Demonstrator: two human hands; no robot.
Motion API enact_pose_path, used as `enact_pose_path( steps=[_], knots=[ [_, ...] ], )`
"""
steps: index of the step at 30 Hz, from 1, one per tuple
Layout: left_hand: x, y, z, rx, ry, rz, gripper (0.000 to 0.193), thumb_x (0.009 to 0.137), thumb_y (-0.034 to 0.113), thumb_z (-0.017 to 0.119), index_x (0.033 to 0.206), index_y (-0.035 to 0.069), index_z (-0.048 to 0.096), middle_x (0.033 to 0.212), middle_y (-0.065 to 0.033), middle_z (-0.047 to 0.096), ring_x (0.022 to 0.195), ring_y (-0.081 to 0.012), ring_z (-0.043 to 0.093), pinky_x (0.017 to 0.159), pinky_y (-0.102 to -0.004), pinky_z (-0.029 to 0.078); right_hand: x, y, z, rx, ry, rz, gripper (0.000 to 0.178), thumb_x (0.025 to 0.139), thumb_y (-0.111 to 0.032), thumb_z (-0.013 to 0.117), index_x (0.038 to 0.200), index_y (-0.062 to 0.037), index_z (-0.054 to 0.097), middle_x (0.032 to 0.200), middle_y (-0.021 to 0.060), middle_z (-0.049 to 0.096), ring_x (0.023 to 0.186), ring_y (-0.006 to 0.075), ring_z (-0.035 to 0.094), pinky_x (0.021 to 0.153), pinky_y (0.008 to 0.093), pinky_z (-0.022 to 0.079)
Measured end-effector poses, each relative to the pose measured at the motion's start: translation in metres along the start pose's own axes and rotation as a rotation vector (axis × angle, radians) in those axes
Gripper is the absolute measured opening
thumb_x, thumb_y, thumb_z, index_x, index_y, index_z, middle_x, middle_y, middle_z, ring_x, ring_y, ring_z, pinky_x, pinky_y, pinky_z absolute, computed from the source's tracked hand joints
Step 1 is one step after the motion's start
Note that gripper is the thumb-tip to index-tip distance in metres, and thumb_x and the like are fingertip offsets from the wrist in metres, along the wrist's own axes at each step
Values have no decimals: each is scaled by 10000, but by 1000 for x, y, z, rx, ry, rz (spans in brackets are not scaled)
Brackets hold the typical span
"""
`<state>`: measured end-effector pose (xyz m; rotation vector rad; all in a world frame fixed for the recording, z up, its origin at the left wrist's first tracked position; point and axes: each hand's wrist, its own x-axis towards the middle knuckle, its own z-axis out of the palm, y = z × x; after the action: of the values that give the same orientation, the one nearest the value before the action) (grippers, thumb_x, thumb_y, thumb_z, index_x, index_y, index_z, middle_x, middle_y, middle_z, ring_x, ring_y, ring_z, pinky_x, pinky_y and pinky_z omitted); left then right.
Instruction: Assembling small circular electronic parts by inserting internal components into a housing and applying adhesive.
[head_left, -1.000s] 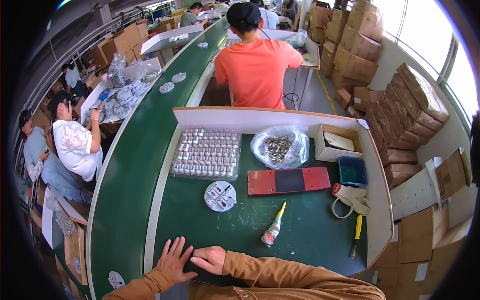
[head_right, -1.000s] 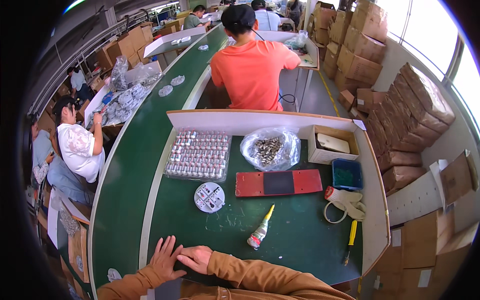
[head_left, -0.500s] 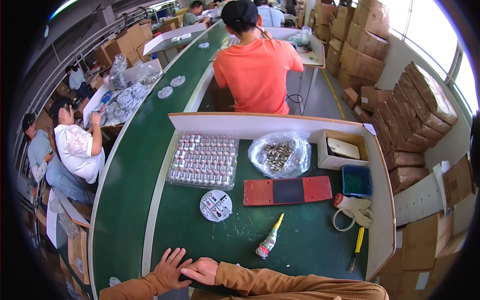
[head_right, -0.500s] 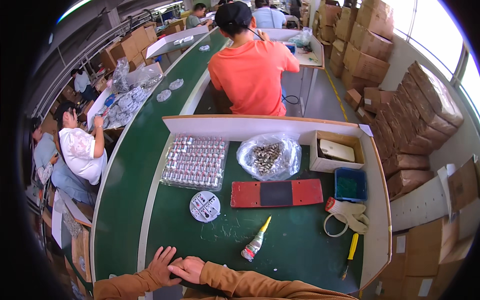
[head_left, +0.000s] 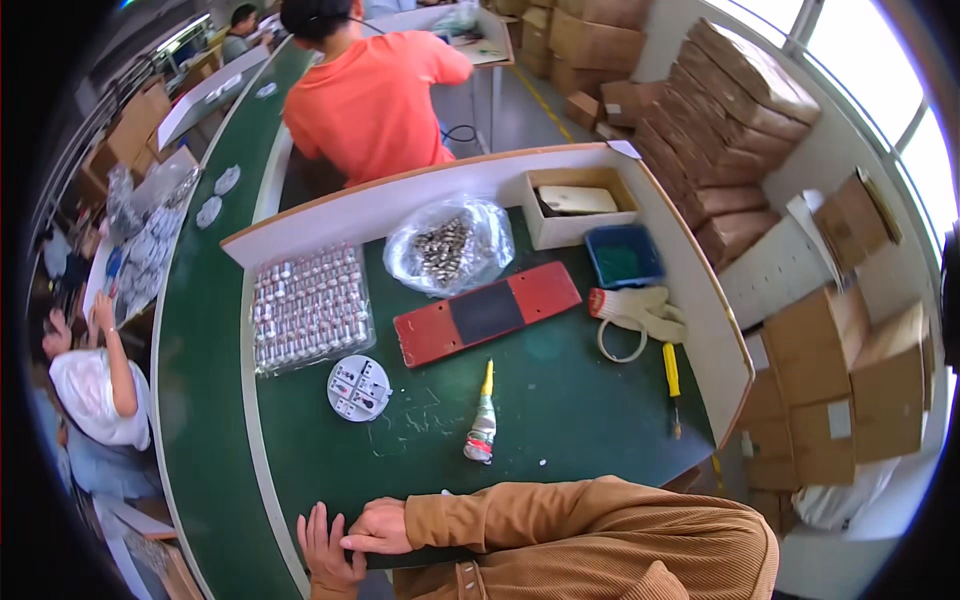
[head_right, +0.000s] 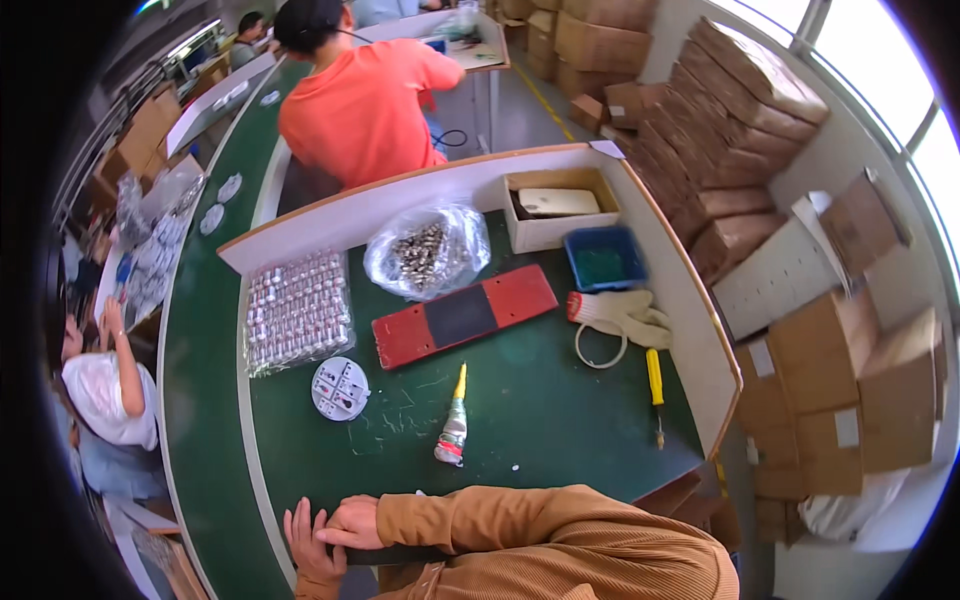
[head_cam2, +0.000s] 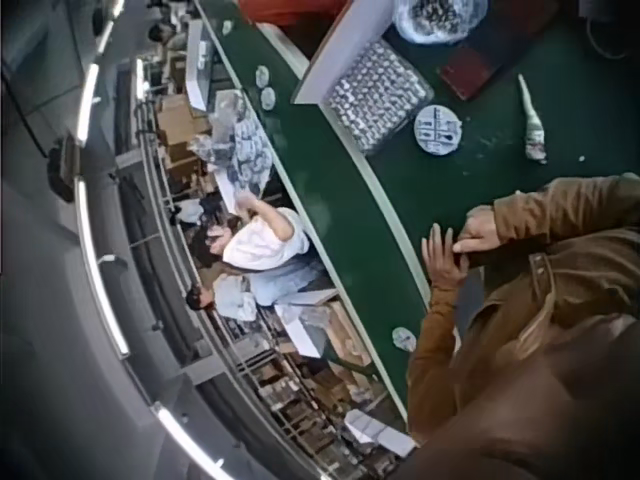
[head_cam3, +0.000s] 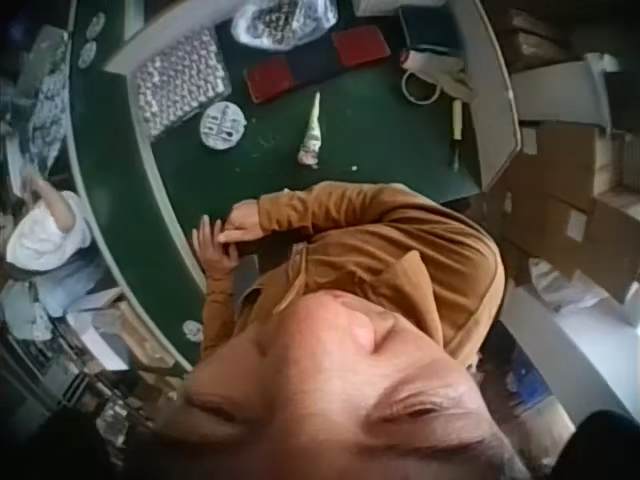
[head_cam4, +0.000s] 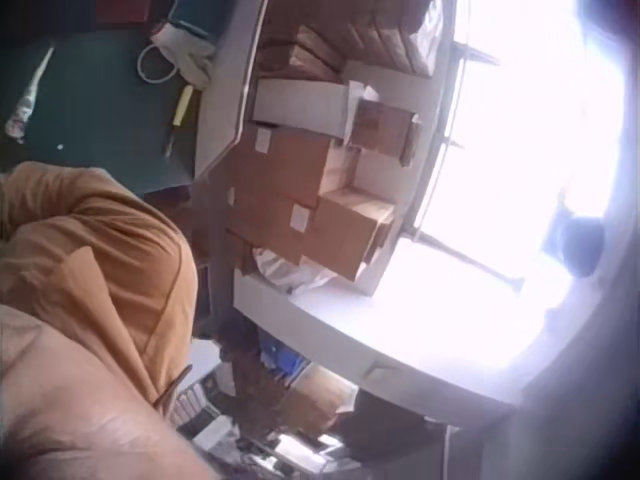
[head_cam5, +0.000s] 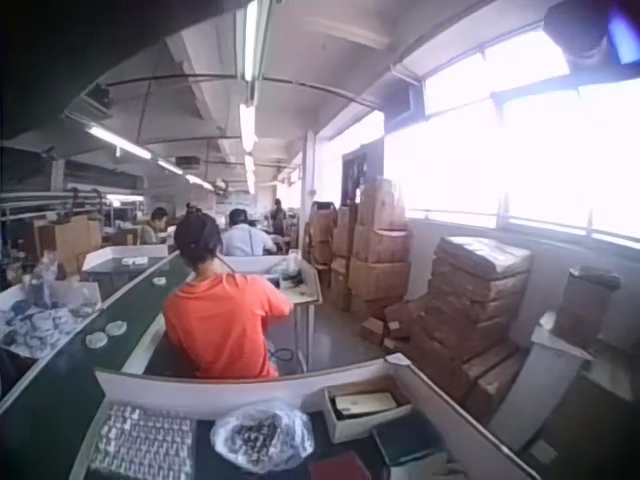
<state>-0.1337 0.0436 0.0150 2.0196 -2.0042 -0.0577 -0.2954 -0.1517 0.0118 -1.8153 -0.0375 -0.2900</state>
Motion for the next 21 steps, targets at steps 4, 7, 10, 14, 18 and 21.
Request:
enact_pose_path(
  steps=[4, 7, 10, 14, 18, 21],
  knots=[
    [6, 0, 1, -8, 43, -6, 565, 920, 288, 612, 1393, -21, 608, 1554, -307, 528, 1387, -510, 536, 1225, -638, 346, -3, 0, 3, -37, 15, -4, 536, 1141, -403, 483, 733, -84, 618, 742, 120, 690, 711, 402, 589, 757, 448, 516],
    [1, 5, 0, -3, 72, -35, 549, 921, 279, 608, 1374, -31, 617, 1533, -315, 545, 1375, -515, 543, 1219, -633, 359, -5, -1, 7, -33, 9, -49, 501, 1133, -373, 502, 748, -75, 615, 753, 123, 675, 714, 387, 575, 744, 441, 512],
    [8, 12, -1, -29, 78, -40, 514, 923, 279, 603, 1320, -46, 637, 1501, -324, 565, 1343, -515, 563, 1202, -634, 378, -11, -16, -11, 161, 41, -100, 395, 1121, -277, 519, 816, -48, 619, 813, 130, 666, 705, 364, 553, 724, 424, 506],
    [8, 8, -3, -37, 59, -87, 516, 906, 294, 626, 1312, -20, 674, 1523, -291, 566, 1353, -489, 569, 1181, -580, 426, -15, -127, -94, 335, 213, -320, 185, 1074, -89, 524, 955, -22, 649, 900, 140, 652, 710, 299, 552, 704, 384, 497],
    [0, 1, 5, 5, 77, -76, 508, 887, 280, 638, 1296, -18, 686, 1507, -268, 588, 1349, -464, 580, 1171, -553, 440, -16, -186, -127, -38, 334, -729, 183, 1034, -33, 541, 938, -30, 696, 915, 154, 677, 710, 263, 585, 672, 365, 505],
    [-4, -5, 8, 37, 103, -42, 503, 873, 270, 647, 1284, -16, 694, 1495, -251, 604, 1347, -446, 589, 1163, -533, 450, -27, -201, -115, -25, 332, -748, 177, 1027, -51, 566, 921, -25, 704, 916, 155, 687, 695, 260, 587, 653, 356, 505]
  ],
)
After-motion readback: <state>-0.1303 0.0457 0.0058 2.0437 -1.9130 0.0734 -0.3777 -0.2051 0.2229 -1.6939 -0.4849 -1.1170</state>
